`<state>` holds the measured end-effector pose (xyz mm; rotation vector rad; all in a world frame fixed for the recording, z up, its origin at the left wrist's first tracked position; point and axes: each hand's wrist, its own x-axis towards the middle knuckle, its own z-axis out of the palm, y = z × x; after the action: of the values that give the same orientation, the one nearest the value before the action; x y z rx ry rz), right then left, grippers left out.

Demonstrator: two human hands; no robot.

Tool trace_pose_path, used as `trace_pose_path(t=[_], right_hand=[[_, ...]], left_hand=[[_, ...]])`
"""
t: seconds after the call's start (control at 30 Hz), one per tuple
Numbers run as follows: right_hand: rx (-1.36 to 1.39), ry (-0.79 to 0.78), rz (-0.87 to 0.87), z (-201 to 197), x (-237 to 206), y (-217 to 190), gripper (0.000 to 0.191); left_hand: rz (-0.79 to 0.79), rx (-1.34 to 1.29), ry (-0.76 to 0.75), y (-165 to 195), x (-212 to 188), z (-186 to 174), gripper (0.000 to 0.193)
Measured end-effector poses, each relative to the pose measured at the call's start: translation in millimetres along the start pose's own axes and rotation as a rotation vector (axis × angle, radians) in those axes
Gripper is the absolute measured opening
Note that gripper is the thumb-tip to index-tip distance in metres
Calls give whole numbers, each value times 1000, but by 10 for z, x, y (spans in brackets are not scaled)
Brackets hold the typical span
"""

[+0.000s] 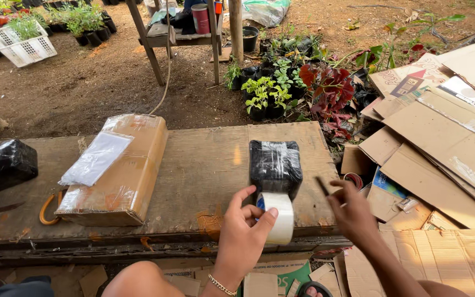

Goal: The person sits on the ground and wraps a small black rectangular package with clear packing tape. They repeatedly pull tape from the roll, press it onto the package, and smooth it down by hand. The person rotates the package to cover multiple sides and edges, ensuring the package is fully sealed.

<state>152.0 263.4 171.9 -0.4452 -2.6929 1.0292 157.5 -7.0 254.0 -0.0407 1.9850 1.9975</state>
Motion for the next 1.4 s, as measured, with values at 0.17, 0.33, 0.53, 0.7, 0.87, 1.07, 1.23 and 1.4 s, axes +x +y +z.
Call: trace_pose_path(t=[0.17,0.33,0.53,0.7,0.87,1.07,1.23,1.4], right_hand=[[19,423,-410,-781,-538,-797,22],[-450,385,-792,-897,-754,-1441,34],[-556,272,-863,-651,-606,-1670,42],[-519,266,-798,-584,-571,-1578,39],[-536,192,-725,-499,-513,-1341,25],[-262,-280,-83,-437,-117,-422,16],[-419,-162,-25,115,-26,311,24],[-141,393,-428,49,108,-94,36]], left_hand=[[-43,-164,-67,-15,20,6,73],[-20,-294,-107,-116,90,7,73],[2,-344,-120,-122,55,-1,70],[13,-355,-131,-156,87,-5,68],[-16,-342,-166,-176,131,5,66],[8,-230,-274,-159,227,-155,55],[31,-330,-305,-163,250,-145,53],[63,-226,-281,-155,216,-138,55]])
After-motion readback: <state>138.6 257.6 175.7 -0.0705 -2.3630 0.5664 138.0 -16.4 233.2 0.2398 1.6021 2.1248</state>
